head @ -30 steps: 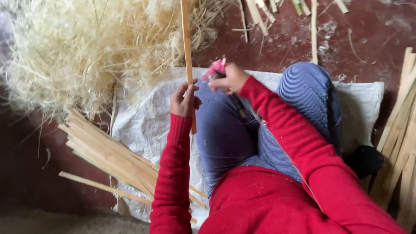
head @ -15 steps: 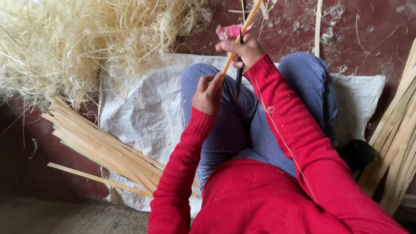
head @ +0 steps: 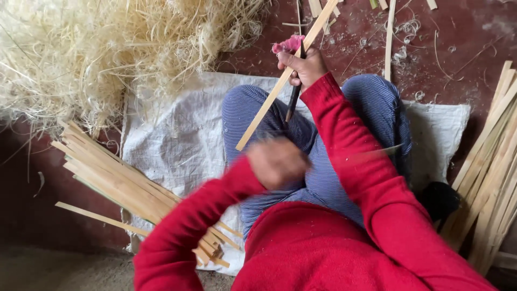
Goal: Shaving thin strips of wood using a small knife while sitting on the floor
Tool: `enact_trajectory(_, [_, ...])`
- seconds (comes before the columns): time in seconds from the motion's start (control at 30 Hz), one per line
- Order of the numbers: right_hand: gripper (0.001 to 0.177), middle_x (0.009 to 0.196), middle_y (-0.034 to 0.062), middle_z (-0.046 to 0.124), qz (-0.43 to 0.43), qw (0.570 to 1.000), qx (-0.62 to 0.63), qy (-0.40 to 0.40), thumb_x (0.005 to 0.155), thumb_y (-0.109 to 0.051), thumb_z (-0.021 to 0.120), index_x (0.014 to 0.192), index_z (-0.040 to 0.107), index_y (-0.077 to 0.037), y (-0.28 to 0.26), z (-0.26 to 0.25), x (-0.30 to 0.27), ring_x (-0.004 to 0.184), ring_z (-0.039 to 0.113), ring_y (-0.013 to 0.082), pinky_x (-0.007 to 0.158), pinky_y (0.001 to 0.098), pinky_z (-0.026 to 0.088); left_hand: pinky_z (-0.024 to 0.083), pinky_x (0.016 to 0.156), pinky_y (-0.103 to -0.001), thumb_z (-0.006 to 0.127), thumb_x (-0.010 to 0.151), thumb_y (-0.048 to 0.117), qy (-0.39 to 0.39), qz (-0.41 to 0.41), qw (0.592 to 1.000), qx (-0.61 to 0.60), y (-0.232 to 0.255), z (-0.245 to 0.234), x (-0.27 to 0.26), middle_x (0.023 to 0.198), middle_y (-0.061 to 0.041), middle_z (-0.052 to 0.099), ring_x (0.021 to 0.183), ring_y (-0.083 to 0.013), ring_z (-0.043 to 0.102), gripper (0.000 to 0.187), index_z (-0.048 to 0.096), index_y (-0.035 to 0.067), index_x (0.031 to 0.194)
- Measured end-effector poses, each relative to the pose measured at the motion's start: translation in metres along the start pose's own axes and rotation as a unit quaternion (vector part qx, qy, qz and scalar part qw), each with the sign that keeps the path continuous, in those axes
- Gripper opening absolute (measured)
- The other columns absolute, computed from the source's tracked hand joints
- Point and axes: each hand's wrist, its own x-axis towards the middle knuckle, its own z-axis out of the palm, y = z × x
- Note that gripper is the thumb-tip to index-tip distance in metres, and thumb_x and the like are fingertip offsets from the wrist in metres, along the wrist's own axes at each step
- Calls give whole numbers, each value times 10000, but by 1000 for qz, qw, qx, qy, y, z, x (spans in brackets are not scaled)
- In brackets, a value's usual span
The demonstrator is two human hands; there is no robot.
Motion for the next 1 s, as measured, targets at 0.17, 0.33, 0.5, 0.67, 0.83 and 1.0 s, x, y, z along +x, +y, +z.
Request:
enact_trajectory(0.17, [135, 969, 97, 765, -24, 1000, 7, -13, 879, -102, 812, 976, 719, -107, 10, 5, 5, 583, 627, 76, 322, 169, 342, 700, 525, -261, 611, 1174, 108, 130, -301, 821, 467, -77, -197, -20, 1003, -213, 716, 718, -258, 755, 192, 571, -77, 1206])
enact_trajectory(0.33, [170, 1184, 55, 766, -6, 999, -21, -23, 901, -129, 786, 1037, 698, -181, 12, 18, -3, 693, 691, 93, 325, 182, 363, 453, 1127, -622, 935, 1067, 266, 74, -600, 660, 446, -105, -217, -45, 1481, -296, 197, 1330, -529, 367, 761, 416, 20, 1567])
enact_trajectory(0.5, [286, 829, 81, 736, 14, 999, 8, -47, 866, -251, 829, 1100, 728, -121, 38, 32, -11, 460, 509, 60, 322, 202, 363, 660, 825, -385, 756, 954, 281, 92, -528, 828, 167, -93, -57, -32, 1352, -192, 510, 934, -223, 678, 481, 563, 73, 1343])
enact_trajectory(0.67, [232, 834, 11, 743, 2, 987, -159, -25, 913, -381, 738, 1011, 660, -185, 28, 47, -29, 438, 511, 57, 328, 203, 397, 541, 487, -448, 787, 909, 384, 150, -578, 785, 163, -96, 28, -34, 1203, -95, 530, 717, -289, 674, 566, 522, 230, 1384])
enact_trajectory(0.83, [404, 867, 113, 659, 75, 997, 31, -19, 843, -291, 764, 1138, 639, -46, 35, 37, -14, 625, 579, 158, 360, 246, 474, 584, 609, -271, 711, 931, 214, 284, -519, 795, 138, -121, 51, -85, 998, 37, 601, 691, -136, 700, 222, 746, 287, 1138])
enact_trajectory(1.0, [195, 788, 164, 678, 126, 988, 89, -3, 831, -27, 662, 1022, 634, -6, 5, 33, -22, 641, 649, 228, 440, 295, 516, 676, 549, -347, 466, 1052, 54, 341, -516, 770, -158, -109, 31, -81, 1058, -176, 528, 683, -303, 755, 243, 671, -18, 1162])
